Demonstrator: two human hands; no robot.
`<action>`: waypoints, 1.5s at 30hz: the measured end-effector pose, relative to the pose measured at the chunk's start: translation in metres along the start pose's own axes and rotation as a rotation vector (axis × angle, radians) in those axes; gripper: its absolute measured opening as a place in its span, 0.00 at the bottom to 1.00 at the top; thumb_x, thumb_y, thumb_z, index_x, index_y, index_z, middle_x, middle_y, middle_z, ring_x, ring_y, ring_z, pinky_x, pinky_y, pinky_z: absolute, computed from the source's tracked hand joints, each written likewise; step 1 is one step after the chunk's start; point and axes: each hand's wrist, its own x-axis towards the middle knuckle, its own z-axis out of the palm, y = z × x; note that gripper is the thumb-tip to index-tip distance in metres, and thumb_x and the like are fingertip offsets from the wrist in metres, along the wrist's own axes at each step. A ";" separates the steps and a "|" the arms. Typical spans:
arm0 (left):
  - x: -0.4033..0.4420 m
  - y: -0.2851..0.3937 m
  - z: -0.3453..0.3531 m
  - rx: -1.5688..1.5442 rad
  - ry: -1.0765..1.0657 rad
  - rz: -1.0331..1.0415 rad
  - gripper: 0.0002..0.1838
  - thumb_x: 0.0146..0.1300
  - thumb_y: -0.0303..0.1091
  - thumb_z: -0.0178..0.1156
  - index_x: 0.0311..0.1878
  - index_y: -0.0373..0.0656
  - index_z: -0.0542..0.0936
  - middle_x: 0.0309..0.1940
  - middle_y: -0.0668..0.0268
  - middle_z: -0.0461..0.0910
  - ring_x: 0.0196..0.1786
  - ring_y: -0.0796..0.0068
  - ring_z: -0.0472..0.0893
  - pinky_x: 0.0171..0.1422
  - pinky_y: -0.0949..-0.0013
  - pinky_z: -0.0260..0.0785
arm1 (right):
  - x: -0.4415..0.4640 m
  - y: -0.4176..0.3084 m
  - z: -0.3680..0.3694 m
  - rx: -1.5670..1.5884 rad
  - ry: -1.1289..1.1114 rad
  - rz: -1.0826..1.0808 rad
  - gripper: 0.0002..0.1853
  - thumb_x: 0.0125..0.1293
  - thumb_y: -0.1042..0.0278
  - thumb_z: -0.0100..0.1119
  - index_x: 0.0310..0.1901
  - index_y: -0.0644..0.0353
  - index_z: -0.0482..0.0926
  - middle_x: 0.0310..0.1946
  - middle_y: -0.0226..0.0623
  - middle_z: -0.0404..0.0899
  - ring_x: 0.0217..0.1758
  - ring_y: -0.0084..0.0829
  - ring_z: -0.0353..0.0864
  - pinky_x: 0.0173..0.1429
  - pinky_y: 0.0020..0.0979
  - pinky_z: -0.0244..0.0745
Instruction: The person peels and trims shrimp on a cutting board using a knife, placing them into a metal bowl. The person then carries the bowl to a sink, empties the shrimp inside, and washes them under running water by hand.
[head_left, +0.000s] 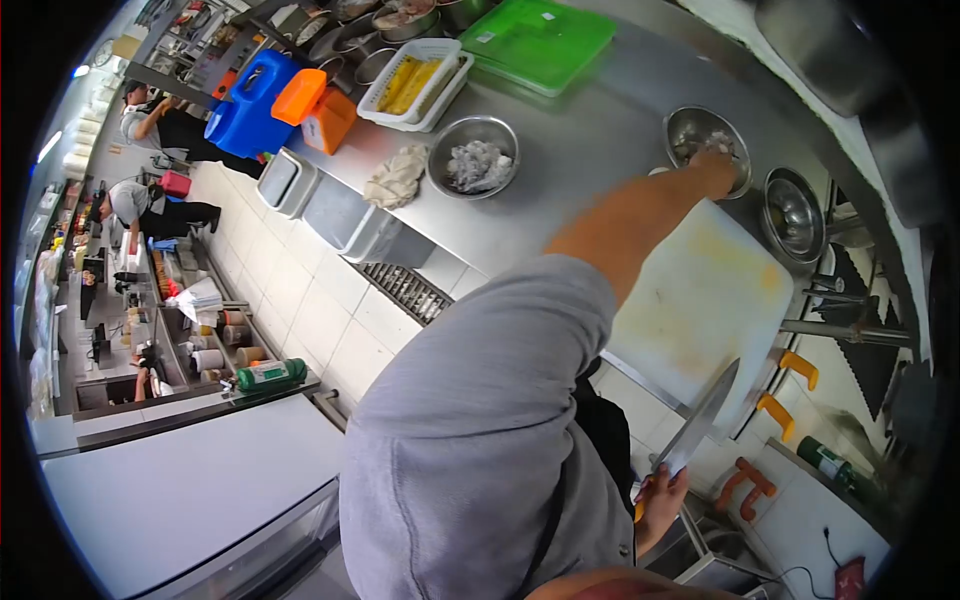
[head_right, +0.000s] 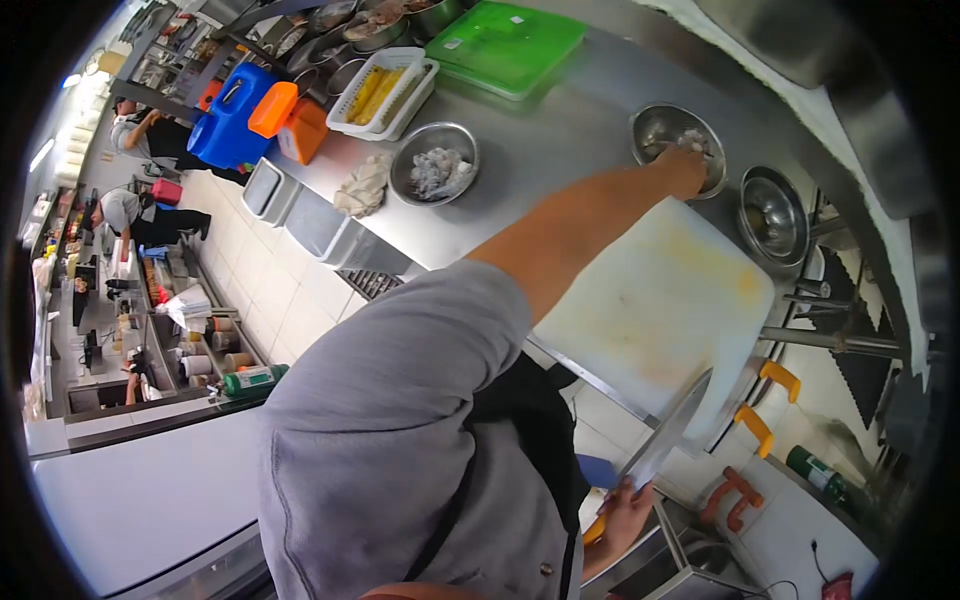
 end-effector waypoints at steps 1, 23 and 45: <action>0.006 0.006 0.000 -0.004 0.017 0.000 0.23 0.64 0.44 0.60 0.59 0.43 0.81 0.67 0.49 0.72 0.71 0.53 0.70 0.69 0.47 0.64 | -0.004 -0.002 -0.006 -0.027 -0.008 0.015 0.10 0.75 0.66 0.53 0.47 0.64 0.71 0.18 0.33 0.72 0.11 0.22 0.68 0.16 0.25 0.63; -0.025 -0.015 -0.025 -0.269 -0.218 -0.473 0.27 0.60 0.34 0.64 0.65 0.46 0.79 0.61 0.59 0.81 0.64 0.58 0.80 0.60 0.57 0.76 | 0.020 -0.044 -0.020 -0.200 -0.146 -0.125 0.05 0.74 0.70 0.51 0.43 0.61 0.67 0.17 0.35 0.72 0.13 0.26 0.71 0.16 0.28 0.64; -0.163 0.059 -0.071 -0.086 -0.115 0.216 0.17 0.47 0.40 0.70 0.39 0.41 0.87 0.40 0.49 0.86 0.45 0.49 0.86 0.49 0.51 0.78 | 0.032 -0.036 0.010 -0.205 -0.208 -0.199 0.11 0.76 0.64 0.52 0.51 0.61 0.68 0.18 0.34 0.72 0.13 0.26 0.71 0.15 0.28 0.65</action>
